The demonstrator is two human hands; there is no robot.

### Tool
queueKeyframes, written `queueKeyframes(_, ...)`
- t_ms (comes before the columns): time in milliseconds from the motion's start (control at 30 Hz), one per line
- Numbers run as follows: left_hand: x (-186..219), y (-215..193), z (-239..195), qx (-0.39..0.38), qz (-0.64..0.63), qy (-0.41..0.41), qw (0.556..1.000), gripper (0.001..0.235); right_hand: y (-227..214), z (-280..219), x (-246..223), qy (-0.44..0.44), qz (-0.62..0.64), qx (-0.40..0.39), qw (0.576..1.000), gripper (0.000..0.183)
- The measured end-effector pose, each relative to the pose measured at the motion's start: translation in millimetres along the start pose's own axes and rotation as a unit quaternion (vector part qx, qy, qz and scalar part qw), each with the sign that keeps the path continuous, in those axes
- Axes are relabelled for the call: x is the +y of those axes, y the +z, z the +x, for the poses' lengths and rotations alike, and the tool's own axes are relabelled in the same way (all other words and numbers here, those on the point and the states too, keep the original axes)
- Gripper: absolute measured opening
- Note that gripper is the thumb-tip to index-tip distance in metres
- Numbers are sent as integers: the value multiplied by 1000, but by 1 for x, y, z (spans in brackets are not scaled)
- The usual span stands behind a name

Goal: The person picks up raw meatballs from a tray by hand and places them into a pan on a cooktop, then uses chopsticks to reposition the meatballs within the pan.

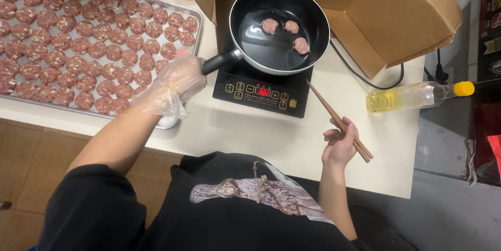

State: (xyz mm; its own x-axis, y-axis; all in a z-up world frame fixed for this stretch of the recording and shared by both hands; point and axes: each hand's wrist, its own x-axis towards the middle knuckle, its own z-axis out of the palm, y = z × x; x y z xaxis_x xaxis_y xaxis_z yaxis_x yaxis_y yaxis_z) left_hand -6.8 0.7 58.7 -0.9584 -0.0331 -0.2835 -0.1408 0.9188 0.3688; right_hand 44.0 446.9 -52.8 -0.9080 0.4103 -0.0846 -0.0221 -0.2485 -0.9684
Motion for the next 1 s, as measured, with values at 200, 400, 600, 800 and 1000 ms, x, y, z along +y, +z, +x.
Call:
queueKeyframes(200, 3, 9, -2, 21, 3, -14, 1000, 25, -1, 5, 4, 5, 3, -6, 1000, 33)
queueKeyframes(400, 1, 27, -6, 58, 8, -7, 998, 22, 0, 7, 4, 5, -5, -7, 1000, 33)
queueKeyframes(600, -7, 50, -2, 51, -3, -28, 998, 22, 2, 7, 4, 10, -6, -8, 1000, 33)
queueKeyframes(800, -16, 67, -2, 82, -10, -22, 996, 22, 3, 10, 4, 13, -12, -9, 1000, 33)
queueKeyframes(1000, -13, 66, -5, 70, -15, -38, 997, 24, 7, 14, 6, 15, -10, -12, 1000, 33)
